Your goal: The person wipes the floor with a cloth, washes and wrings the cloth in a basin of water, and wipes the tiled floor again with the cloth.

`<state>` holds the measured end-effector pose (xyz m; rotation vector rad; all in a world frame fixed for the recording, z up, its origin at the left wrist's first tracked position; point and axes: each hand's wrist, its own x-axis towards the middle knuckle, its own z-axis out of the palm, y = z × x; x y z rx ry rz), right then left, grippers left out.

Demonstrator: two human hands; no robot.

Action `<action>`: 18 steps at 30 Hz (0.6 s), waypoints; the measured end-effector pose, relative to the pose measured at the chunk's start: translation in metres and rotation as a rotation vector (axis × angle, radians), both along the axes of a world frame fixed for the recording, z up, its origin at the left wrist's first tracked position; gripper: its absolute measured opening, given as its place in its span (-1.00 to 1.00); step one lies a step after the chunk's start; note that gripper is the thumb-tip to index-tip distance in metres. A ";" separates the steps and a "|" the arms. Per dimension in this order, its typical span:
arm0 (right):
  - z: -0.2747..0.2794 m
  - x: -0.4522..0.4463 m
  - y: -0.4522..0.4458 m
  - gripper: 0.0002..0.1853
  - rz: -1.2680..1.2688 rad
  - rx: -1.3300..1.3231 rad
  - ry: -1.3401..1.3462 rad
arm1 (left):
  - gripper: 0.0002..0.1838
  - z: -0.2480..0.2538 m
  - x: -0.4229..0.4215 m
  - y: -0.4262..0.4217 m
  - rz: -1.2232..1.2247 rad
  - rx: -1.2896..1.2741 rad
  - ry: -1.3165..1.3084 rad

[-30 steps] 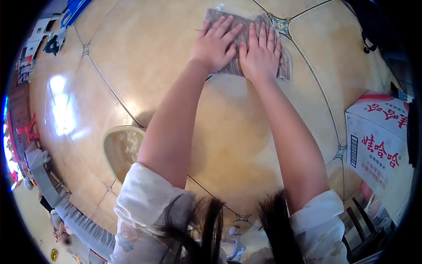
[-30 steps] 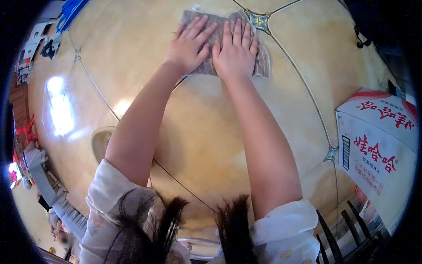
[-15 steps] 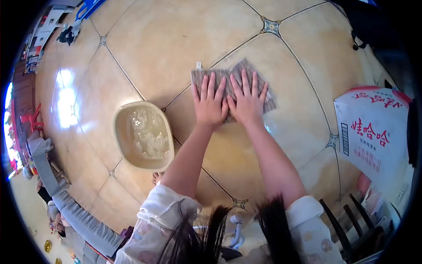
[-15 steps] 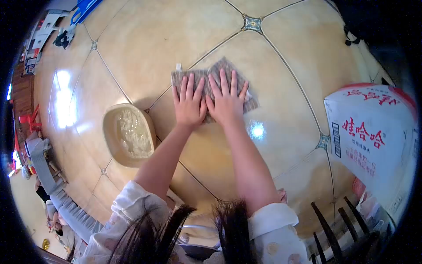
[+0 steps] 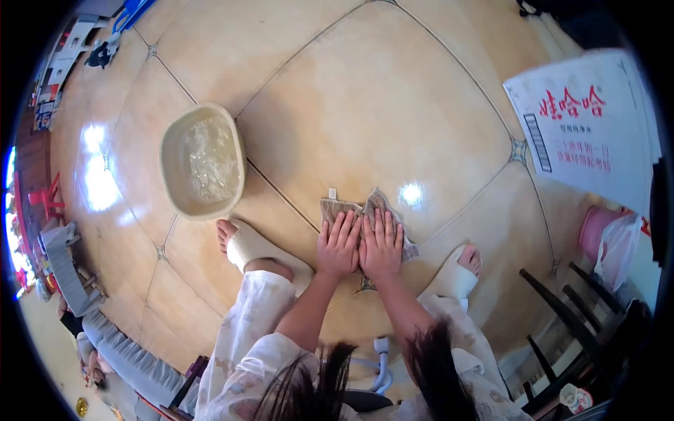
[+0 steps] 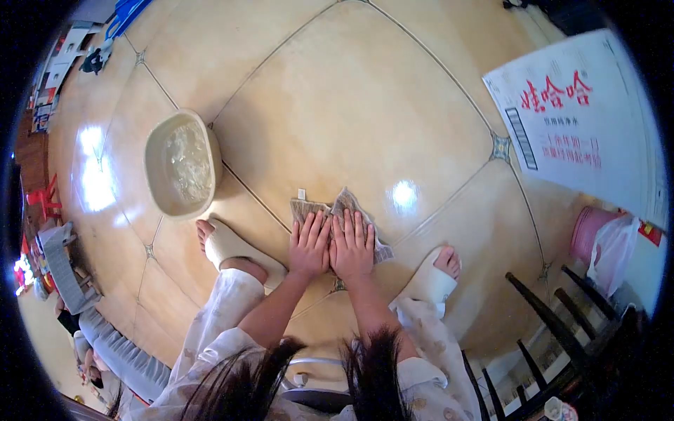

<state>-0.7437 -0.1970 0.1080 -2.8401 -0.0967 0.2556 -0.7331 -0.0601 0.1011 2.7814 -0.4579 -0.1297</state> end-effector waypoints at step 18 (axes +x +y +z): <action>-0.009 -0.112 -0.022 -0.41 0.029 0.009 -0.012 | -0.35 -0.013 -0.115 -0.017 -0.076 0.054 0.101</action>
